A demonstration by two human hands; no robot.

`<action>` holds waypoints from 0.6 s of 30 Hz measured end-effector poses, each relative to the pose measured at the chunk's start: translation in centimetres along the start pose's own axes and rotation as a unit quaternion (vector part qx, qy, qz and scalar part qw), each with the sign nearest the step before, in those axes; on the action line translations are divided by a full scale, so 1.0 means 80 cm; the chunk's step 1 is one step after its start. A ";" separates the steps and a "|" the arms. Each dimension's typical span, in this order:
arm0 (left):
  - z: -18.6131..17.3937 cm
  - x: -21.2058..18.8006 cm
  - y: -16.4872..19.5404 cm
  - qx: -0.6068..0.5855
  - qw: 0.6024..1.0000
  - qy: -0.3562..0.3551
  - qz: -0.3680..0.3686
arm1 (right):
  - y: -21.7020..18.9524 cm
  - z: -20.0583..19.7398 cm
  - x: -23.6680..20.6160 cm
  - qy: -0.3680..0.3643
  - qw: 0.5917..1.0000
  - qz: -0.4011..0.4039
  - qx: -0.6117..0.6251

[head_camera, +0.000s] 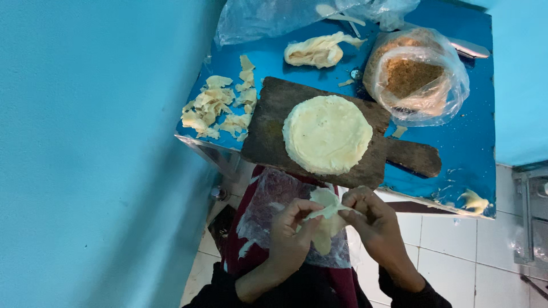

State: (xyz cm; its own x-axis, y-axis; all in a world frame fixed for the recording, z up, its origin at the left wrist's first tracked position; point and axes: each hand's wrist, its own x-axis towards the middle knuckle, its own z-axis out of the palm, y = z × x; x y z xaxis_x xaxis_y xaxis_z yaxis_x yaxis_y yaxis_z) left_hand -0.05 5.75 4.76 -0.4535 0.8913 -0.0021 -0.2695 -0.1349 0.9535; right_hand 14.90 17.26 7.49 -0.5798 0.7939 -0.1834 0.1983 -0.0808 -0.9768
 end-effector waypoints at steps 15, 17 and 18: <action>0.001 0.002 0.003 -0.081 0.996 0.024 -0.024 | 0.017 -0.002 -0.002 0.009 0.997 -0.037 0.065; 0.000 0.003 0.005 -0.039 0.998 -0.015 -0.038 | 0.019 0.000 -0.003 0.002 0.999 -0.015 0.047; 0.000 0.005 0.006 -0.018 0.998 -0.034 -0.046 | 0.020 0.001 -0.004 -0.008 0.999 -0.003 0.032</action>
State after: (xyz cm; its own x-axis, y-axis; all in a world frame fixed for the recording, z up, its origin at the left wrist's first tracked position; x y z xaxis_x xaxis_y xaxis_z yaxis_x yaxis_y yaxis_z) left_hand -0.33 6.05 5.20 -0.3667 0.9279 -0.0667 -0.3373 -0.0658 0.9391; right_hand 15.33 16.81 6.00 -0.5937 0.7846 -0.1784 0.1439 -0.1146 -0.9829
